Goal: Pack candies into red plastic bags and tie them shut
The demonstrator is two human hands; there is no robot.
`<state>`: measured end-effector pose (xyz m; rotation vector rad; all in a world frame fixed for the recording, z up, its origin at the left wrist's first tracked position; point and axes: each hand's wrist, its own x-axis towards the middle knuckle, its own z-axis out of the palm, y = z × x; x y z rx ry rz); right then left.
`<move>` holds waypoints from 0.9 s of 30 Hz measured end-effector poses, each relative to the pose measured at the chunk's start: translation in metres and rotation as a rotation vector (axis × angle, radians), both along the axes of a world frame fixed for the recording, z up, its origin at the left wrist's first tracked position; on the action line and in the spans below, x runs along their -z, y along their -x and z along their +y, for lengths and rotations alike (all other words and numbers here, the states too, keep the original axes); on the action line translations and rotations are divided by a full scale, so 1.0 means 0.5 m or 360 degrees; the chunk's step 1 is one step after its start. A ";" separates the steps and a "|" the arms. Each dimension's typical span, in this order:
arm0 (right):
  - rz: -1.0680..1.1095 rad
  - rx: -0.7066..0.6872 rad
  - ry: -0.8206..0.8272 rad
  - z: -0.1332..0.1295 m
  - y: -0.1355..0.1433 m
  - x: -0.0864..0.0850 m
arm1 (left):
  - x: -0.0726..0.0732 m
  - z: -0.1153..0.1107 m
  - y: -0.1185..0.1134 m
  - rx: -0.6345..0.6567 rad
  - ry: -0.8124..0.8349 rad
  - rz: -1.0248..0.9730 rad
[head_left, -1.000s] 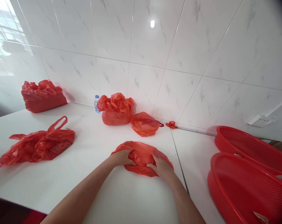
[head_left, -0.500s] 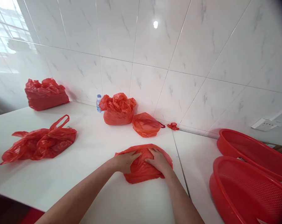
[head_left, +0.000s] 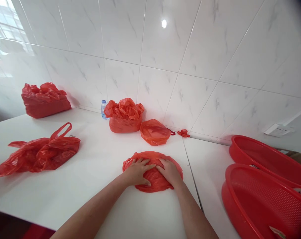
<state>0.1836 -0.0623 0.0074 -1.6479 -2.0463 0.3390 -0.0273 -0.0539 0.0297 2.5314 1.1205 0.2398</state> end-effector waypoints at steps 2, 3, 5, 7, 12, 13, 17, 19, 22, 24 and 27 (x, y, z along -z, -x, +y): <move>0.0034 0.0000 -0.0261 -0.021 0.006 -0.005 | 0.017 0.011 -0.002 -0.0029 -0.0010 0.0010; 0.0056 0.0003 -0.0396 -0.032 0.009 -0.007 | 0.022 0.014 0.000 -0.0030 -0.0027 0.0008; 0.0061 -0.0006 -0.0505 -0.053 0.009 -0.010 | 0.027 0.019 0.004 -0.0029 -0.0035 0.0015; 0.0002 0.0007 -0.0263 -0.064 0.003 -0.012 | 0.028 0.021 0.011 -0.0026 0.0001 0.0027; 0.0066 0.0120 0.0494 -0.057 -0.033 -0.012 | 0.019 0.017 0.026 -0.0099 0.0206 0.0003; 0.0149 0.0111 0.0495 -0.054 -0.039 -0.012 | 0.015 0.014 0.029 -0.0130 0.0215 -0.0056; 0.0599 0.0096 0.0240 -0.054 -0.052 -0.013 | -0.001 0.000 0.044 -0.0200 -0.0117 -0.0483; 0.0730 0.0186 0.0056 -0.057 -0.051 -0.014 | -0.009 -0.003 0.052 -0.0349 -0.0414 -0.0682; 0.0784 0.0342 -0.0104 -0.059 -0.047 -0.014 | -0.017 0.006 0.061 -0.0746 -0.0688 -0.0871; 0.0760 0.0378 -0.0136 -0.054 -0.045 -0.011 | -0.015 0.018 0.065 -0.0926 -0.0561 -0.0964; 0.0602 0.0364 -0.0173 -0.039 -0.042 -0.004 | 0.000 0.037 0.065 -0.0899 0.0089 -0.0977</move>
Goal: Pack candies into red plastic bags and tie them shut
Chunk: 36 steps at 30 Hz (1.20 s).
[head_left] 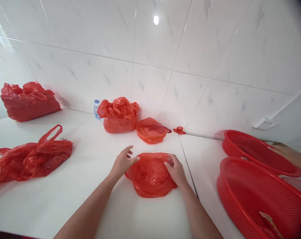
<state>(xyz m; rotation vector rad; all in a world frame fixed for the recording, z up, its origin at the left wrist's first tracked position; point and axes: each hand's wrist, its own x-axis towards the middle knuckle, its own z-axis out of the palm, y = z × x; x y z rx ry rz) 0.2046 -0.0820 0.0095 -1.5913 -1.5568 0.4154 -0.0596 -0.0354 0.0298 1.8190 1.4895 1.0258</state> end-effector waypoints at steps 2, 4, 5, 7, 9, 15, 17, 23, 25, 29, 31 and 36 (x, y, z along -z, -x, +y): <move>-0.0166 -0.0012 -0.0037 0.009 0.003 0.000 | 0.014 0.007 -0.004 0.0150 0.0309 -0.0111; -0.0310 0.0000 -0.0109 0.009 0.010 -0.008 | 0.024 0.009 -0.010 0.0115 0.0416 -0.0311; -0.0356 0.0013 -0.0160 0.003 0.014 -0.017 | 0.027 0.008 -0.013 0.0062 0.0423 -0.0457; -0.0405 0.0046 -0.0284 -0.019 0.023 -0.042 | 0.029 0.006 -0.016 -0.0022 0.0433 -0.0764; -0.0426 0.0123 -0.0440 -0.054 0.026 -0.071 | 0.031 0.005 -0.015 -0.0025 0.0472 -0.1014; -0.0727 0.0779 -0.0763 -0.209 -0.060 -0.131 | 0.040 0.016 -0.006 0.0079 0.0573 -0.1364; -0.0931 0.1074 -0.0625 -0.265 -0.117 -0.130 | 0.039 0.018 -0.006 0.0143 0.0582 -0.1414; -0.1220 0.1041 0.0350 -0.373 -0.224 -0.076 | 0.030 0.022 -0.010 0.0174 0.0620 -0.1434; -0.1243 0.0938 0.0394 -0.378 -0.220 -0.064 | 0.032 0.024 -0.010 0.0175 0.0632 -0.1429; -0.1175 0.0864 0.0422 -0.361 -0.182 -0.079 | 0.042 0.028 -0.007 0.0191 0.0646 -0.1444; -0.1079 0.0797 0.0504 -0.351 -0.167 -0.099 | 0.044 0.028 -0.007 0.0206 0.0647 -0.1446; -0.0767 0.0707 0.0263 -0.329 -0.245 -0.172 | 0.037 0.025 -0.010 0.0210 0.0670 -0.1424</move>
